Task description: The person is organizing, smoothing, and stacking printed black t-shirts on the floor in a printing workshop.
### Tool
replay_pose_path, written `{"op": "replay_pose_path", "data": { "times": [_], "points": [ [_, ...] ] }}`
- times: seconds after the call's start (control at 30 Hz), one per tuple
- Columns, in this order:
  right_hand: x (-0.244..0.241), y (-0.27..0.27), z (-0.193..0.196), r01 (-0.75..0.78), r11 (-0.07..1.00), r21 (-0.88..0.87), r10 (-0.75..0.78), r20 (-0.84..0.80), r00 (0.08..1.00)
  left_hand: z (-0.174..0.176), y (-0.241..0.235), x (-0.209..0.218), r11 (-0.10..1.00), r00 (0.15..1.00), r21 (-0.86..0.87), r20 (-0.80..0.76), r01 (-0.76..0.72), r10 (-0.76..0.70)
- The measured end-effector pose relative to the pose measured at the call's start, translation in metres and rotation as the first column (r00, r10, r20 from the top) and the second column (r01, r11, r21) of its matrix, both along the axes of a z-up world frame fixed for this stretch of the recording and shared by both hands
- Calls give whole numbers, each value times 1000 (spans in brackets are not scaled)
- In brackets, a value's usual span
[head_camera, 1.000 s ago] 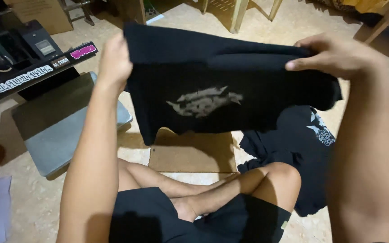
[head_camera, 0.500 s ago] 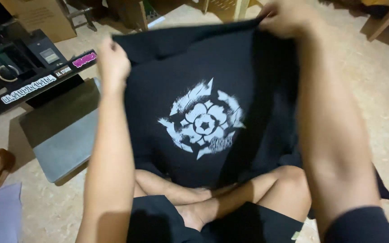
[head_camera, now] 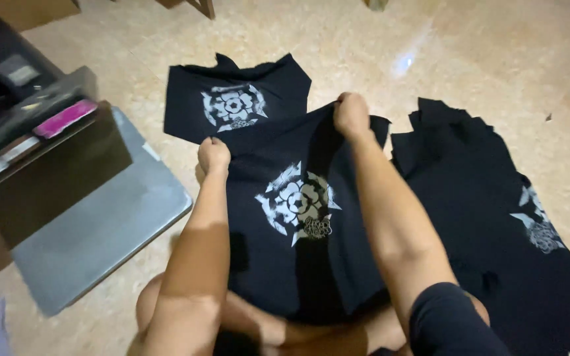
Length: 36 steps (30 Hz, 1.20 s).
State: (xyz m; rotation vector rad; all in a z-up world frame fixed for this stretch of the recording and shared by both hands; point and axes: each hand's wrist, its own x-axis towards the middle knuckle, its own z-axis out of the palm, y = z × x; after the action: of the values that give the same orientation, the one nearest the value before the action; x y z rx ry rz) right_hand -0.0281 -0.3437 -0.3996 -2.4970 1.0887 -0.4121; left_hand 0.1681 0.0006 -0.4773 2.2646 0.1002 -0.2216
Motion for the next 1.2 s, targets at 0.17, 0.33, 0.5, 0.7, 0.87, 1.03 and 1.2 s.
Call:
{"op": "replay_pose_path", "data": {
  "times": [0.17, 0.33, 0.5, 0.7, 0.87, 1.03, 1.2],
  "points": [
    [22, 20, -61, -36, 989, 141, 24, 86, 996, 32, -17, -28, 989, 977, -116, -200, -95, 70],
    [-3, 76, -33, -80, 950, 302, 51, 103, 993, 17, -32, -39, 887, 982, -425, -125, -179, 138],
    [-42, 107, -22, -51, 998, -36, 60, 294, 954, -15, -16, -76, 968, 694, -14, 700, 249, -169],
    [-175, 60, -145, 468, 883, 30, -464, -100, 880, -52, 4, -90, 901, 842, 398, 417, 169, -342],
    [-218, 97, -127, 494, 845, 205, -464, -181, 867, -80, 11, -89, 907, 787, 416, 537, 66, -303],
    [-225, 110, -80, 515, 801, 305, -373, -420, 828, 7, 5, -170, 811, 677, 528, 501, 253, -538],
    [-217, 83, -103, 235, 878, 417, -42, -421, 906, -16, 33, -221, 629, 694, 623, 185, 465, -696]
  ]
}}
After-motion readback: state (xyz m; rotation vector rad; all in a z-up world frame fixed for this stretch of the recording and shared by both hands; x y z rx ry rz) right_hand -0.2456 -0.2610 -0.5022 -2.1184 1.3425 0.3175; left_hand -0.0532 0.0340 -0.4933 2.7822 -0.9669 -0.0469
